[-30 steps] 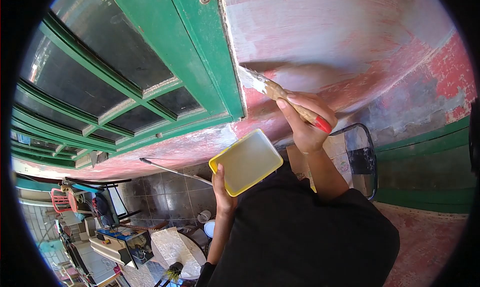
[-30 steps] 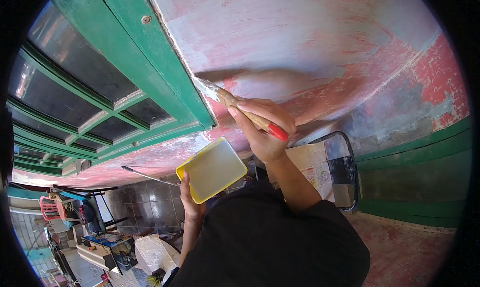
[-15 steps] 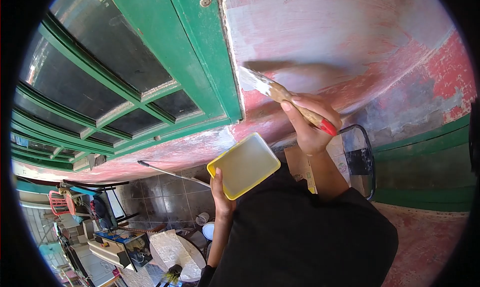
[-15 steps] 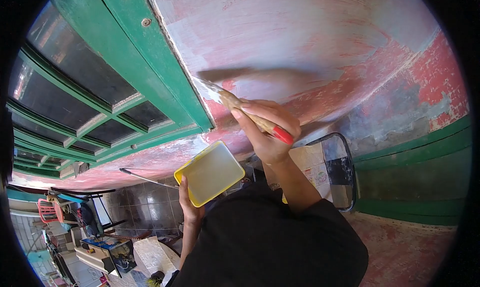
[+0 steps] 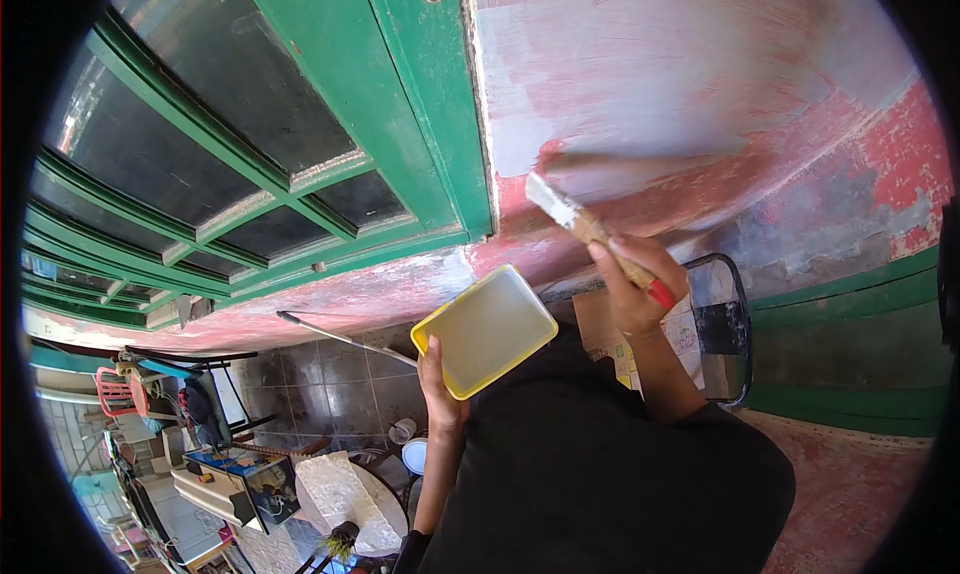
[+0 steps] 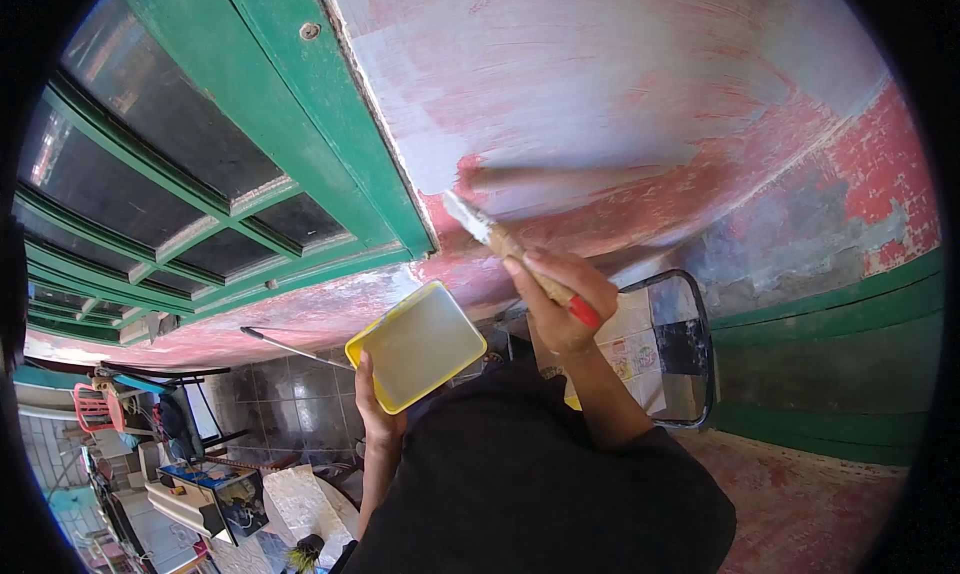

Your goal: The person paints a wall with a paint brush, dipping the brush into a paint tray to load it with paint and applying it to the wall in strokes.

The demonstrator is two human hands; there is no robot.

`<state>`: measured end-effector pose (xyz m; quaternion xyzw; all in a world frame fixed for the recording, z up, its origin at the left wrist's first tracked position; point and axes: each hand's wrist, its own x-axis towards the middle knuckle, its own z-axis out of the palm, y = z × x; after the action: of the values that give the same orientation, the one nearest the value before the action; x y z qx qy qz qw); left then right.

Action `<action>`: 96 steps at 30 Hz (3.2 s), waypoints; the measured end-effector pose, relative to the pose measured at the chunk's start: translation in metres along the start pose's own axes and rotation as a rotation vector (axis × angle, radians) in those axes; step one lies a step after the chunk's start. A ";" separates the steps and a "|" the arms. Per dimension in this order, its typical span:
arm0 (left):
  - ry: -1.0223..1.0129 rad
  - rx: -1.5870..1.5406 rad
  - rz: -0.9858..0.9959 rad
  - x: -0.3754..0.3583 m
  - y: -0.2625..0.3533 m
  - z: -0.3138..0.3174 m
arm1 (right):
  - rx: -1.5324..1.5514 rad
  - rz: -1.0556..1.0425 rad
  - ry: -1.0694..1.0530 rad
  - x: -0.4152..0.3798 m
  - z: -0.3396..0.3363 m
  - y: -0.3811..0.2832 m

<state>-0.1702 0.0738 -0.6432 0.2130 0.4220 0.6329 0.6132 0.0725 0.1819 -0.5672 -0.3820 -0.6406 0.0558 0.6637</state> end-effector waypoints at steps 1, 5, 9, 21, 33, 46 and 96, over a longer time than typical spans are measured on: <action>0.006 -0.002 -0.005 -0.001 0.001 0.000 | 0.003 -0.044 -0.034 -0.002 0.004 0.000; 0.015 0.005 0.002 -0.005 0.000 -0.001 | 0.033 -0.131 -0.046 -0.004 0.019 0.006; 0.052 0.022 0.012 -0.012 0.003 0.004 | 0.056 -0.111 -0.037 -0.007 0.026 0.012; 0.097 0.026 0.035 -0.022 0.001 0.002 | -0.058 -0.146 0.050 -0.008 0.024 0.036; 0.170 -0.032 0.061 -0.028 0.004 0.009 | -0.035 -0.206 -0.028 -0.018 0.033 0.002; 0.107 0.025 0.051 -0.030 -0.002 0.003 | -0.084 -0.179 0.059 -0.011 0.036 0.018; -0.010 -0.043 -0.016 -0.009 0.005 0.019 | -0.051 -0.273 0.070 0.017 0.028 0.002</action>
<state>-0.1566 0.0705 -0.6263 0.1994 0.4069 0.6358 0.6248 0.0509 0.2053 -0.5576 -0.3097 -0.6641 -0.0645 0.6774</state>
